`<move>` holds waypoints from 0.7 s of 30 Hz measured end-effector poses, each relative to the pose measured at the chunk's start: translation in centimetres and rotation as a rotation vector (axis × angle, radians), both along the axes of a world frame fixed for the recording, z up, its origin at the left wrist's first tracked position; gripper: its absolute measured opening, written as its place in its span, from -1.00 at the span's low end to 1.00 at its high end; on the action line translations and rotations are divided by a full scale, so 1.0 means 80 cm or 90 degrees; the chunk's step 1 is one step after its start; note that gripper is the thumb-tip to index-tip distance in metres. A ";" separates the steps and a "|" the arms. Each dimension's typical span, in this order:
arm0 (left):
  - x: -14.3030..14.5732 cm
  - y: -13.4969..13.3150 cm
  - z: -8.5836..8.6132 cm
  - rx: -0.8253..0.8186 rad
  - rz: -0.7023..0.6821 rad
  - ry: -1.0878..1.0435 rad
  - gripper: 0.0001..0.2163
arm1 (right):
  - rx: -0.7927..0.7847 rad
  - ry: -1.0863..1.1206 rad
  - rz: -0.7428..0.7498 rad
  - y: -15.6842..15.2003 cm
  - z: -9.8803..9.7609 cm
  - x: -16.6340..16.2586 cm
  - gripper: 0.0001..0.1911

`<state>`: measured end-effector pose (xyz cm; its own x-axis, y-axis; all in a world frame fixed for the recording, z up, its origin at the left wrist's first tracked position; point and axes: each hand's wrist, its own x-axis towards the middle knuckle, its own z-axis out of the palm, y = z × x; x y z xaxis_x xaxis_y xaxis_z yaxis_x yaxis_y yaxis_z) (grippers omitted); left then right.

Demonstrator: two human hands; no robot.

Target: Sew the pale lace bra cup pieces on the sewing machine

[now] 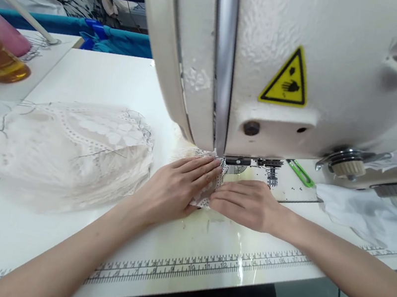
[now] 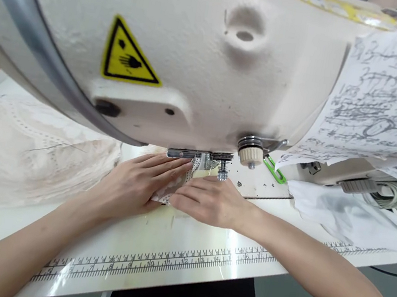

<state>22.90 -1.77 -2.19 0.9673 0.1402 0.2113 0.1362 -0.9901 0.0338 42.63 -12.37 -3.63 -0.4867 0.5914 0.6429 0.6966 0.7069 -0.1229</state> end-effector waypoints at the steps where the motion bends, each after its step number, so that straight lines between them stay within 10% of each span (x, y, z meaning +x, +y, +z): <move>1: 0.000 0.000 0.001 0.000 0.004 0.000 -0.44 | 0.002 0.004 0.006 0.001 0.001 0.000 -0.91; 21: 0.006 -0.005 -0.005 -0.012 0.052 -0.042 -0.46 | -0.003 0.004 -0.057 -0.003 -0.011 0.000 -0.82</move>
<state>23.39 -2.14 -2.57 0.9366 0.2227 0.2706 0.2133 -0.9749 0.0641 42.66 -12.59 -4.54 -0.4279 0.6350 0.6431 0.7560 0.6414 -0.1303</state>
